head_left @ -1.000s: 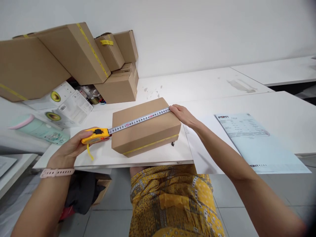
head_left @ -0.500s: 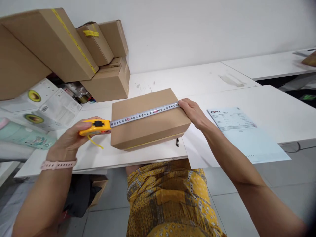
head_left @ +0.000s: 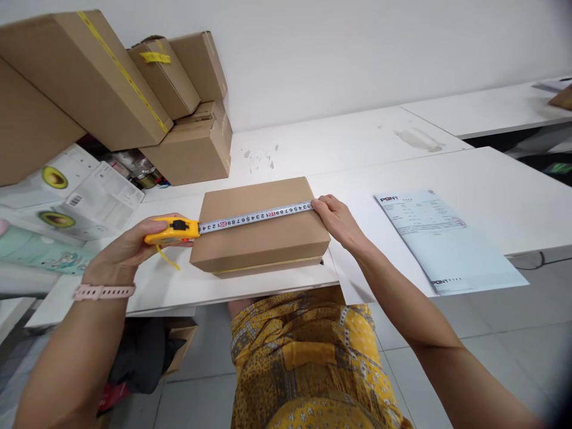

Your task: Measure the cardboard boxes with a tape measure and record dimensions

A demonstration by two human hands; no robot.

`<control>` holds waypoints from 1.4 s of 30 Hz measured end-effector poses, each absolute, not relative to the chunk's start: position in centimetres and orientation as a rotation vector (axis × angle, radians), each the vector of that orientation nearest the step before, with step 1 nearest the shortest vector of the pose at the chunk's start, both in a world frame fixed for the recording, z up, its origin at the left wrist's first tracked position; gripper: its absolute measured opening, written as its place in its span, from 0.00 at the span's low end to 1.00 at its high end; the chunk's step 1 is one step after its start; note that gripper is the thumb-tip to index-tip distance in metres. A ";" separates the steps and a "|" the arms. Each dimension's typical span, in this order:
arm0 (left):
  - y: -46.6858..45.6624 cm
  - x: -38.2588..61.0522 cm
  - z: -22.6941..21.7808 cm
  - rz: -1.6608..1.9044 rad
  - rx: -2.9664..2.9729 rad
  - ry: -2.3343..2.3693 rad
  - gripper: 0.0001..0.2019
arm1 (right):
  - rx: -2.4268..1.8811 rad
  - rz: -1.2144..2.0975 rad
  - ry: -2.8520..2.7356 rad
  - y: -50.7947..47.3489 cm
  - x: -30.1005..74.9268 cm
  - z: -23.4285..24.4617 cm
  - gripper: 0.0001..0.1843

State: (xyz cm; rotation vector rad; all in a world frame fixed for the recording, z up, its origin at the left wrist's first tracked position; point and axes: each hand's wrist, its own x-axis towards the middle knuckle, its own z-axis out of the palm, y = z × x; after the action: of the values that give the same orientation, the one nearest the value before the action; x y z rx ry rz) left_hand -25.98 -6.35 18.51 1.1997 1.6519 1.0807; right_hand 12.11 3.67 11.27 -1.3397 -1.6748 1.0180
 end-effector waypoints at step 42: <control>-2.0 -31.5 17.8 0.703 1.149 1.271 0.24 | -0.974 1.274 -1.256 4.6 11.2 8.7 0.12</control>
State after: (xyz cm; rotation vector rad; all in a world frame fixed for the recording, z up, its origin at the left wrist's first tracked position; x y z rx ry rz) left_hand -31.50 -1.97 17.80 1.1489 1.2710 0.7030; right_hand 11.20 4.56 8.72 -0.9745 -1.2565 1.2744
